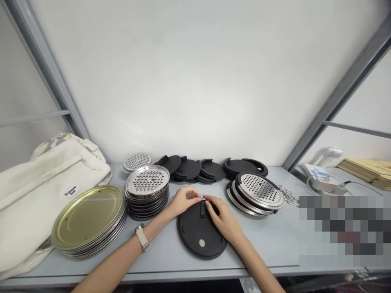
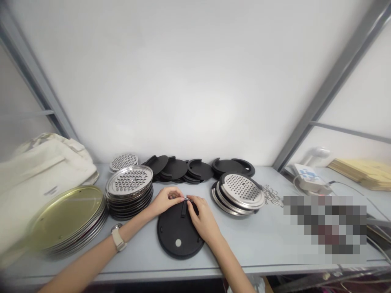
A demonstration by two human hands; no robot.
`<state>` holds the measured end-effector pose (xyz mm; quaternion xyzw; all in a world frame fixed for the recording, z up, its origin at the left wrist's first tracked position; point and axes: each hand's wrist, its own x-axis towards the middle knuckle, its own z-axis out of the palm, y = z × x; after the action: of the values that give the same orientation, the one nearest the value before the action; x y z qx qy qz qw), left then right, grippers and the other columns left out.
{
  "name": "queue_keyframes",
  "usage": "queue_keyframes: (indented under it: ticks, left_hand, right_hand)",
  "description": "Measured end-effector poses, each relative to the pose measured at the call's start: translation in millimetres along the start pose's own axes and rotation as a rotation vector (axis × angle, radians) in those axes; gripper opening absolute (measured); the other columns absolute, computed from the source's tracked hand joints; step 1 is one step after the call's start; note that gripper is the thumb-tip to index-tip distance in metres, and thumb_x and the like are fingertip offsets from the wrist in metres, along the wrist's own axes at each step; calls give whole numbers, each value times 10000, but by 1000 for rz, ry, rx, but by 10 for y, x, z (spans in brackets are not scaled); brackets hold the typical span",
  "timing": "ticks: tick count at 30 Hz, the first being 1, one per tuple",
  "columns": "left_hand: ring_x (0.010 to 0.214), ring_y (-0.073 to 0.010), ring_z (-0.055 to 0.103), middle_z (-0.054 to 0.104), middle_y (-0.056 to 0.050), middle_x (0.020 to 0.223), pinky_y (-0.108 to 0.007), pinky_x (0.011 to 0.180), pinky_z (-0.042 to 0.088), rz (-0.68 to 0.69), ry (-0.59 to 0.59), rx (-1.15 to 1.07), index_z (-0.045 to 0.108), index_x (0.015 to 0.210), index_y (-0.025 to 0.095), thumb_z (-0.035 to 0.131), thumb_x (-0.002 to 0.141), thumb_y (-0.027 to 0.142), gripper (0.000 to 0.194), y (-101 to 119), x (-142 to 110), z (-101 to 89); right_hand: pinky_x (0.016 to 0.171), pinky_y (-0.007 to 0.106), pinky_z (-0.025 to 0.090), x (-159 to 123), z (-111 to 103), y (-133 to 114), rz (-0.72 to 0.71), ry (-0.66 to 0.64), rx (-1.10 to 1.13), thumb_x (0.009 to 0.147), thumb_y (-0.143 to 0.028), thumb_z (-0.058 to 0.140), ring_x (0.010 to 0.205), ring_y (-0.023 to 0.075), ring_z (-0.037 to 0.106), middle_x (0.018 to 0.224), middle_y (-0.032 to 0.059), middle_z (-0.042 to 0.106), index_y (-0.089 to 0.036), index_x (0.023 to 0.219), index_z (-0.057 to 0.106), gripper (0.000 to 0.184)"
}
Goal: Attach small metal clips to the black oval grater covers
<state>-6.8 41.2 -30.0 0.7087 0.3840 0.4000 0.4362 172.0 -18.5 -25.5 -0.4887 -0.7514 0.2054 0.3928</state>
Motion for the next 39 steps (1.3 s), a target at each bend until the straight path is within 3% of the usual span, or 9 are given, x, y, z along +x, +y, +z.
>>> queue_keyframes:
  ticks: [15, 39]
  left_hand:
    - [749, -166, 655, 700, -69, 795, -277, 717, 501, 11, -1, -76, 651, 797, 125, 702, 738, 302, 193, 1, -5, 1]
    - [745, -164, 645, 702, -72, 810, -268, 711, 483, 16, -13, -53, 674, 812, 117, 681, 747, 245, 144, -12, -2, -5]
  right_hand:
    - [979, 431, 444, -17, -20, -15, 27, -84, 40, 796, -424, 663, 1135, 260, 535, 1203, 89, 581, -238, 1209, 519, 475]
    - [999, 409, 412, -1, -9, 12, 12, -117, 73, 802, -423, 666, 1148, 246, 511, 1194, 74, 568, -241, 1211, 511, 473]
